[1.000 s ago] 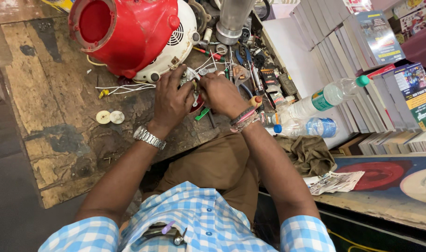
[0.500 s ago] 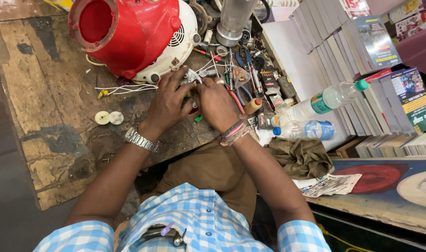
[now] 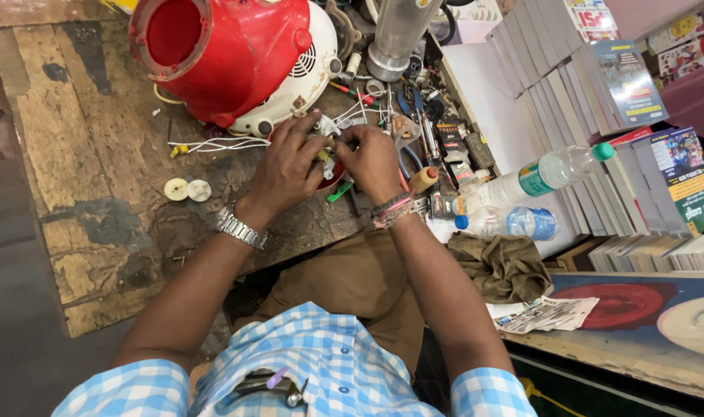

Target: The person sits on the floor and repairs a small electrical motor by hand. They use a screwdriver to adjust internal components and manipulate wires connected to the motor.

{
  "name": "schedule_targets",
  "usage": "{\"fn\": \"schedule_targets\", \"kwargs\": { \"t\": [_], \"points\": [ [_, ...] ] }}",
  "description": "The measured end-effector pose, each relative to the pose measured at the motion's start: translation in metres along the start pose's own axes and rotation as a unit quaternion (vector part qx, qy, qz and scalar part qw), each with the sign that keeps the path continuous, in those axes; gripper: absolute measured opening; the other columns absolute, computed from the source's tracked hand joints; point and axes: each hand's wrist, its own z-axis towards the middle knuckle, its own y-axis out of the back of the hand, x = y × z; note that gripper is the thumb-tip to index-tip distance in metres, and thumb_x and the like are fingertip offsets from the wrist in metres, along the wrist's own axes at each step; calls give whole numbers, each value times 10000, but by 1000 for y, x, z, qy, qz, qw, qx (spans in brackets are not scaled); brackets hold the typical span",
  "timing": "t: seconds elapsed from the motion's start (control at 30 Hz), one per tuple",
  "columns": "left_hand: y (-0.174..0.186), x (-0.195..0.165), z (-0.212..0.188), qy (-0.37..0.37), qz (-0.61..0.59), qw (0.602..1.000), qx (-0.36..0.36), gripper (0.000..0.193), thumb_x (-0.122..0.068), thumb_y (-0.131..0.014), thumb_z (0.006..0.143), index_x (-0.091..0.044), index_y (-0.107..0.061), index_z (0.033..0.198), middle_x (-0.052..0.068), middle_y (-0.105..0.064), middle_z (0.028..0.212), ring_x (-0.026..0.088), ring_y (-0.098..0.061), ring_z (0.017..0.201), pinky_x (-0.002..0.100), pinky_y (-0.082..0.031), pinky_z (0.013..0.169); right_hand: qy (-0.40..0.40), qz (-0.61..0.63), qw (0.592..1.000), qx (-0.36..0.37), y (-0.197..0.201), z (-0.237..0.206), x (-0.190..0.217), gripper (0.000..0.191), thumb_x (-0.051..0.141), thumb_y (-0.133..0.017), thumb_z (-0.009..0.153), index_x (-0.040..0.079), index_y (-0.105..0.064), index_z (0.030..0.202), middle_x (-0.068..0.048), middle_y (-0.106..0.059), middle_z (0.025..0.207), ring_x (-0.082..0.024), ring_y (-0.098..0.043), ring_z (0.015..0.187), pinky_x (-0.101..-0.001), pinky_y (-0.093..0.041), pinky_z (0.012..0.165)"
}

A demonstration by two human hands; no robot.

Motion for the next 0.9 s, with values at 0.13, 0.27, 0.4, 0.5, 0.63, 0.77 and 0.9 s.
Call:
{"fn": "schedule_targets", "kwargs": {
  "t": [0.13, 0.27, 0.4, 0.5, 0.63, 0.77, 0.9],
  "points": [
    [2, -2, 1, -10, -13, 1000, -11, 414, -42, -716, 802, -40, -686, 1215, 256, -502, 1463, 444, -505, 1315, 525, -423, 1151, -106, 60, 993, 7, -8, -3, -5, 173, 219, -779, 795, 51, -768, 835, -104, -762, 728, -197, -737, 612, -327, -554, 589],
    [5, -4, 3, -6, -8, 1000, -1, 360, -43, -716, 797, -33, -716, 1156, 257, -507, 1456, 440, -510, 1305, 521, -428, 1141, -102, 70, 992, -13, -14, -5, -16, 165, 195, -784, 793, 40, -767, 849, -92, -759, 728, -162, -732, 618, -305, -552, 587],
    [6, -4, 4, -5, -6, 1000, 5, 316, -37, -717, 796, -41, -716, 1113, 259, -511, 1459, 436, -510, 1304, 514, -436, 1135, -95, 105, 990, -26, -16, -12, -25, 158, 166, -780, 798, 35, -753, 882, -71, -750, 731, -154, -721, 627, -302, -553, 588],
    [6, -4, 3, -3, -16, 1000, 2, 311, -39, -718, 811, -29, -711, 1121, 258, -514, 1456, 430, -512, 1316, 512, -440, 1141, -68, 117, 991, -10, -12, -16, -24, 139, 143, -760, 833, 40, -749, 925, -79, -742, 758, -173, -696, 640, -309, -534, 598],
    [5, -4, 3, -1, 5, 1000, 3, 320, -34, -710, 804, -32, -714, 1124, 254, -514, 1451, 427, -512, 1319, 507, -440, 1145, 100, 57, 993, 28, 12, -17, -20, 175, 58, -694, 855, 56, -749, 1022, -117, -667, 866, -263, -659, 767, -380, -520, 707],
    [5, -6, 3, 3, 1, 1000, 3, 332, -32, -710, 797, -35, -716, 1129, 251, -514, 1447, 425, -513, 1313, 505, -441, 1143, 199, -25, 978, 50, 29, -15, -9, 207, 46, -694, 843, 69, -754, 1040, -141, -623, 865, -359, -615, 861, -464, -498, 788],
    [5, -5, 4, 3, -4, 1000, 11, 330, -29, -714, 799, -35, -712, 1129, 249, -514, 1443, 415, -518, 1308, 509, -438, 1152, 159, -37, 983, 86, 30, -10, 0, 194, 64, -682, 852, 81, -765, 1026, -139, -643, 859, -373, -631, 869, -483, -500, 784]
  ]
}}
